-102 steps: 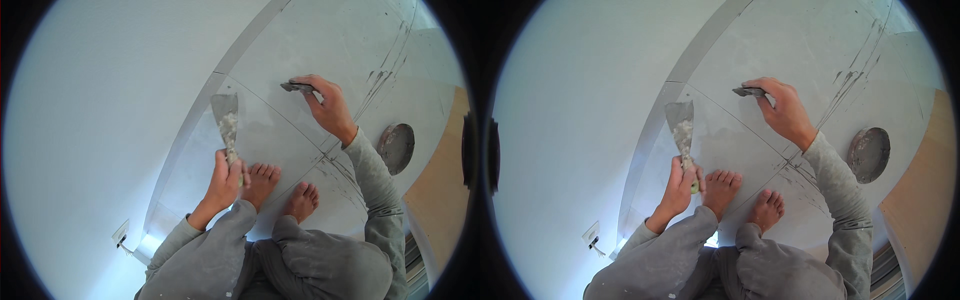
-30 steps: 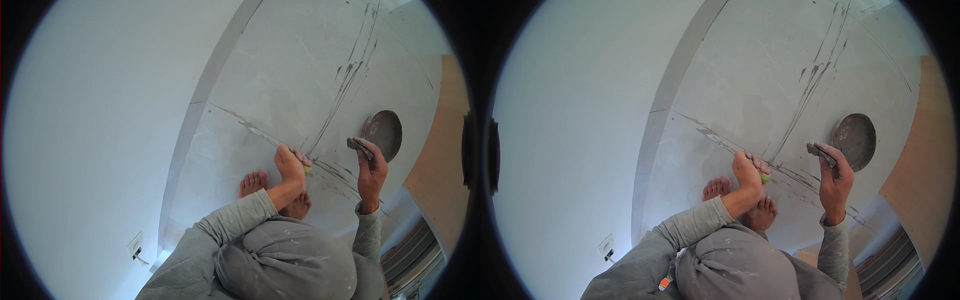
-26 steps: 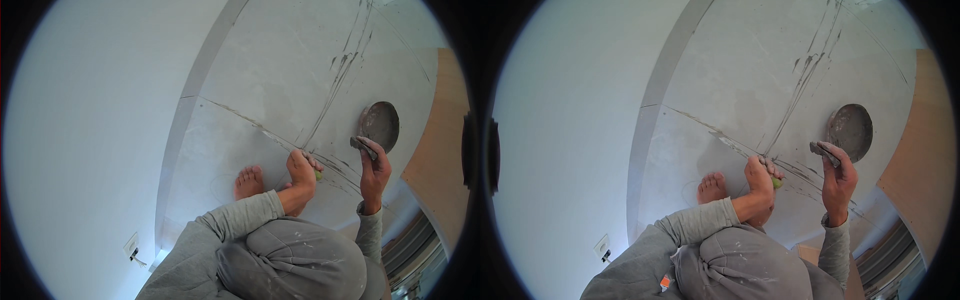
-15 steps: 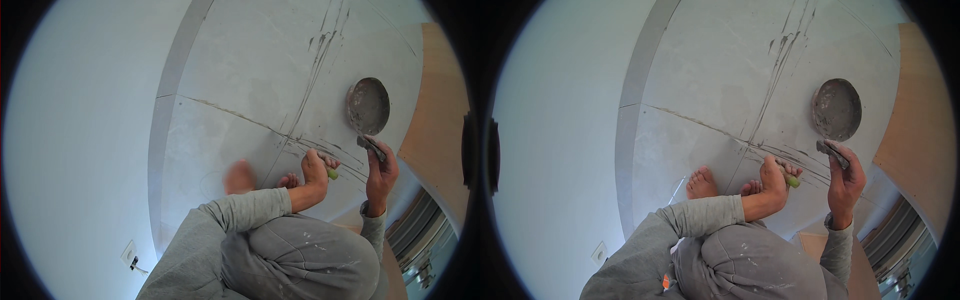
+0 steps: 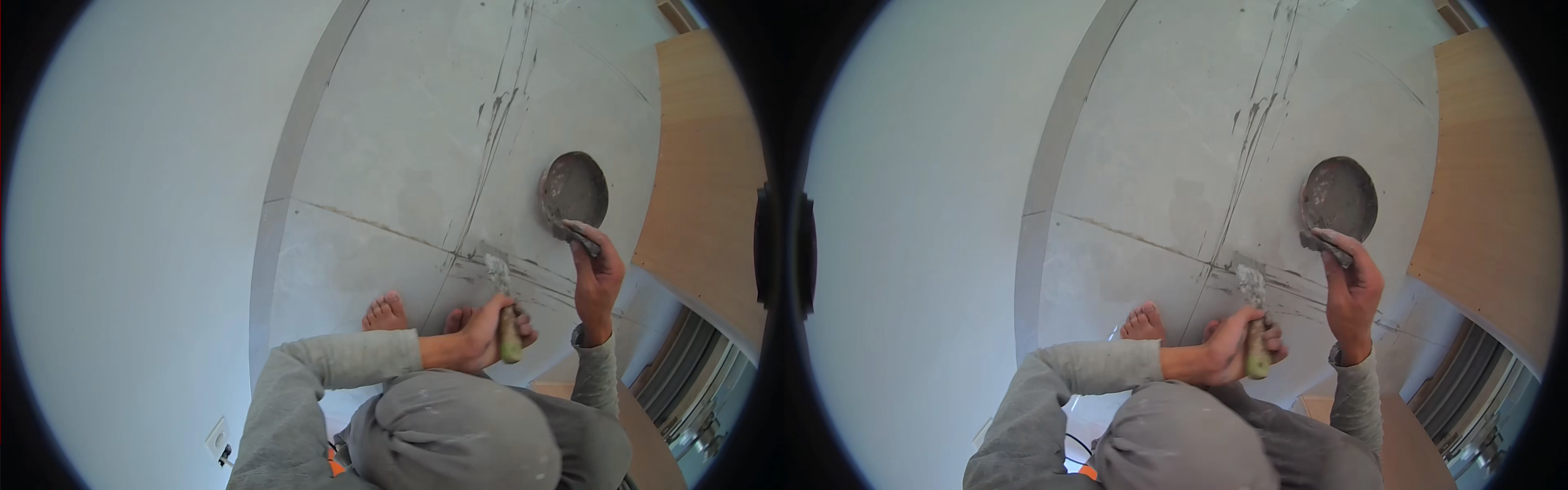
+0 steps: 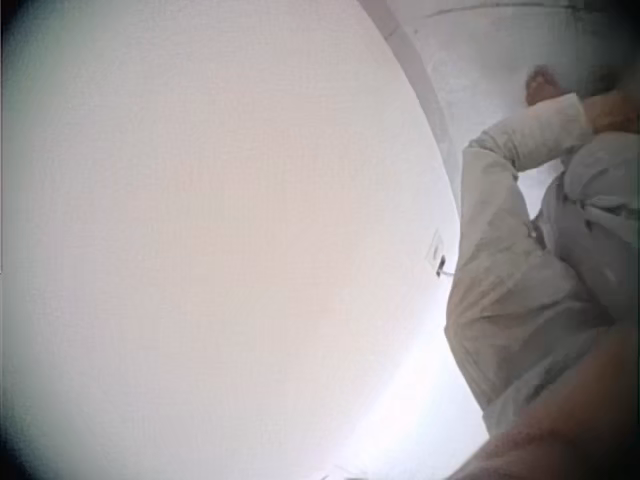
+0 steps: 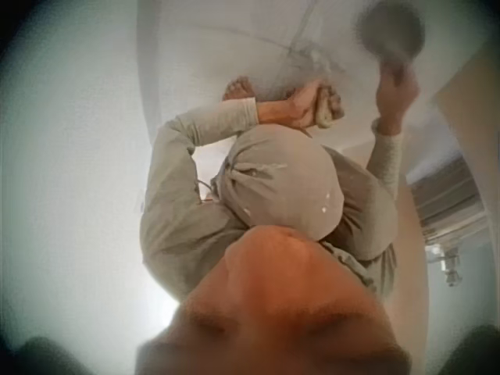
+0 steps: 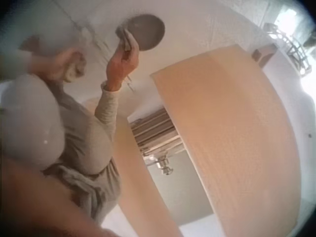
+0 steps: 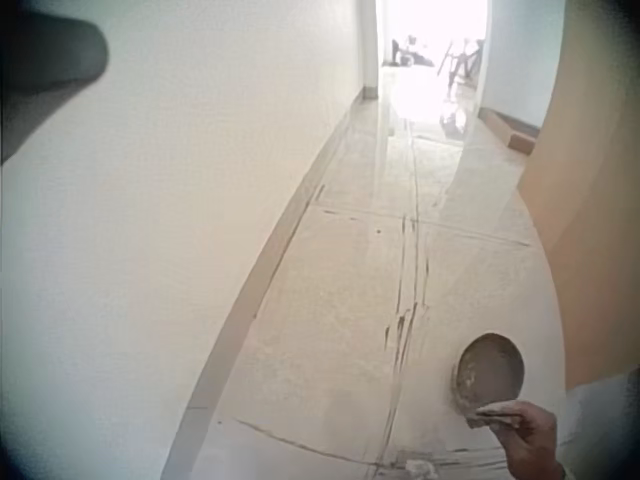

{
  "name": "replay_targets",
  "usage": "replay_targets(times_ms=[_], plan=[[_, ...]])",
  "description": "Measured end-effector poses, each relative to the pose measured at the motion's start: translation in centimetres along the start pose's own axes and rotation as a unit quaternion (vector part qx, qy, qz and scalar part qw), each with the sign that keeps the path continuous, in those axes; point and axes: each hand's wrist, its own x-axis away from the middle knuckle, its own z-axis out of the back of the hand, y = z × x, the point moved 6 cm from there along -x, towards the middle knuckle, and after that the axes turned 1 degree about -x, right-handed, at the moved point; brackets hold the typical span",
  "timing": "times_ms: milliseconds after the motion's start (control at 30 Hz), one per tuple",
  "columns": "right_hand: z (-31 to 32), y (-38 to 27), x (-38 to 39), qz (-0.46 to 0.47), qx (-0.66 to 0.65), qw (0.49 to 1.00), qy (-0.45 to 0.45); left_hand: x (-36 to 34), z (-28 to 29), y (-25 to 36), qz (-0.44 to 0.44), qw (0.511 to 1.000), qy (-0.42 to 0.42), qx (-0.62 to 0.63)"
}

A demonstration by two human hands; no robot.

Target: The person applies grout to the gaps between floor tiles using a putty knife and a small metal scraper. They work the material into the seams, wipe away excess with a blue cloth, and refine the edges by hand.

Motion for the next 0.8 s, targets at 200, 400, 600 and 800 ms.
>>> replay_targets(times_ms=[200, 400, 600, 800], plan=[[-2.9, 1.9, -2.0, -0.026, -0.049, 0.997, -0.050, 10.3, 4.4, 7.2, 0.061, 0.968, 0.069, -0.232], [-6.0, 3.9, -3.5, -0.016, -0.092, 0.993, -0.071, 19.8, 11.8, 13.0, -0.207, 0.675, 0.338, -0.622], [-9.2, 3.9, -4.6, -0.030, -0.087, 0.989, -0.113, 23.8, 15.3, 11.2, -0.308, 0.765, 0.446, -0.348], [-13.6, 3.4, -6.2, -0.033, -0.070, 0.979, -0.187, 24.1, 14.9, 12.4, -0.310, 0.688, 0.466, -0.461]])
